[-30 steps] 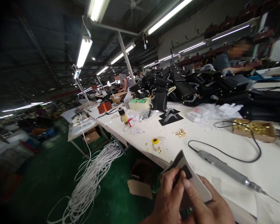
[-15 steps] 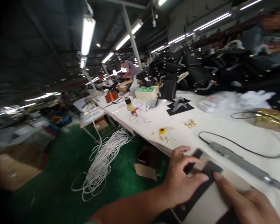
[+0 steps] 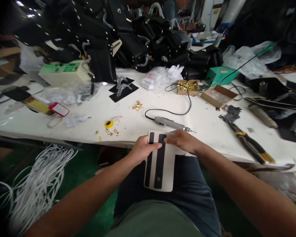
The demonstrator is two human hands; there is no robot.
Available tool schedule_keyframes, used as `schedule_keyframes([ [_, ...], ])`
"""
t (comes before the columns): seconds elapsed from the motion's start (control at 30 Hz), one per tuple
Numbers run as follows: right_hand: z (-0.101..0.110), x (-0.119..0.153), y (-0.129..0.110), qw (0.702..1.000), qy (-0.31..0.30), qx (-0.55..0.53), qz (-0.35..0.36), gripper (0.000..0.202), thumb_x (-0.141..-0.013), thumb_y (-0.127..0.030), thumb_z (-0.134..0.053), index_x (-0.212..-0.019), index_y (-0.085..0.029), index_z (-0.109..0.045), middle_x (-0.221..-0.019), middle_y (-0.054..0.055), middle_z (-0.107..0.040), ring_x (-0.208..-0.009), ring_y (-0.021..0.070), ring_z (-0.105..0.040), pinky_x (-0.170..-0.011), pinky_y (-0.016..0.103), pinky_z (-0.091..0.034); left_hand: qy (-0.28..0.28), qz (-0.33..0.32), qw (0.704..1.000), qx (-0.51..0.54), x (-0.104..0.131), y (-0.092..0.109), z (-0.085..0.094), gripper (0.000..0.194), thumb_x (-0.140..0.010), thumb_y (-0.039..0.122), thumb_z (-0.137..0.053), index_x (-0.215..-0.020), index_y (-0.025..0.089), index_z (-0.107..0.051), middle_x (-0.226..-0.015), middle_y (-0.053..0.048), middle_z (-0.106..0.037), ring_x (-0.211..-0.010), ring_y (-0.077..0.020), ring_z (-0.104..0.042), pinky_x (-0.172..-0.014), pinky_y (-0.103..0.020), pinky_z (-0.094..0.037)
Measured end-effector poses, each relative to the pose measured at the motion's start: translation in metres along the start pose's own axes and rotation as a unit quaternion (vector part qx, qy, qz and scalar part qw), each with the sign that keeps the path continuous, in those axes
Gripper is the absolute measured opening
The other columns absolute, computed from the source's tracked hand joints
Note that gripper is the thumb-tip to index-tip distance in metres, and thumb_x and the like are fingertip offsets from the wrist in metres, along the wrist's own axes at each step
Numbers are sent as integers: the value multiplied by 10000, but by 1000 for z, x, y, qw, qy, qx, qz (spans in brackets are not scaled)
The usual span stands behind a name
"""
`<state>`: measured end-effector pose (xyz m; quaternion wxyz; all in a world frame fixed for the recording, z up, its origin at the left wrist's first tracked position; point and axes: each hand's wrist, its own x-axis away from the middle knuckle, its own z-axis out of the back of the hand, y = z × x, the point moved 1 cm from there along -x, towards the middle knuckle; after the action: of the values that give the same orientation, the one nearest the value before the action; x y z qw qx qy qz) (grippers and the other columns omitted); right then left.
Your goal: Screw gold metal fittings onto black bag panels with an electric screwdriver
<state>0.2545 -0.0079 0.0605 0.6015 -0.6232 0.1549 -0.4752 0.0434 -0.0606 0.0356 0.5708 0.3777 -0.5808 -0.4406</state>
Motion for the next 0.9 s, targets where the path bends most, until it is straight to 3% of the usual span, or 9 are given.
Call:
schedule_keyframes([
  [0.13,8,-17,-6,998,-23,42,-44,296,-793,-475,-780,-779,-182,-743,-721,44,-696,-634,175,-586,-557,284,-441,-4,11,1000,-28,-21,-8,0,171,-716,239,-838,-867,168,-802,-895,-56,-814,-814,-233,-752,-735,-307,-569],
  [0.3,12,-36,-8,995,-16,81,-60,264,-759,-443,-802,-752,-188,-737,-715,54,-698,-652,199,-616,-551,299,-465,4,28,999,-37,-37,-10,0,199,-688,212,-846,-877,163,-806,-865,-44,-804,-802,-221,-739,-752,-305,-568],
  [0.57,10,-52,2,981,49,184,-48,186,-777,-347,-767,-686,-191,-722,-637,57,-676,-579,215,-618,-488,314,-443,24,63,995,-70,-45,-4,-4,151,-680,185,-831,-822,161,-786,-819,-44,-784,-763,-210,-715,-730,-301,-546],
  [0.67,9,-56,3,978,64,188,-66,148,-758,-324,-783,-771,-181,-748,-659,69,-698,-573,232,-641,-463,324,-467,19,73,993,-86,-48,-2,-4,147,-667,179,-833,-803,163,-778,-824,-51,-786,-764,-222,-721,-721,-312,-554],
  [0.77,8,-56,0,977,62,174,-106,175,-762,-302,-775,-868,-164,-757,-692,83,-720,-583,251,-668,-463,341,-499,8,78,991,-108,-52,1,-4,144,-660,186,-836,-787,160,-775,-823,-62,-789,-749,-233,-727,-715,-327,-566],
  [0.9,7,-54,-5,977,48,172,-117,132,-782,-285,-744,-842,-167,-747,-667,75,-709,-575,243,-664,-476,340,-508,-8,72,987,-141,-54,5,-4,148,-663,190,-830,-798,155,-780,-841,-72,-798,-741,-241,-738,-710,-337,-578],
])
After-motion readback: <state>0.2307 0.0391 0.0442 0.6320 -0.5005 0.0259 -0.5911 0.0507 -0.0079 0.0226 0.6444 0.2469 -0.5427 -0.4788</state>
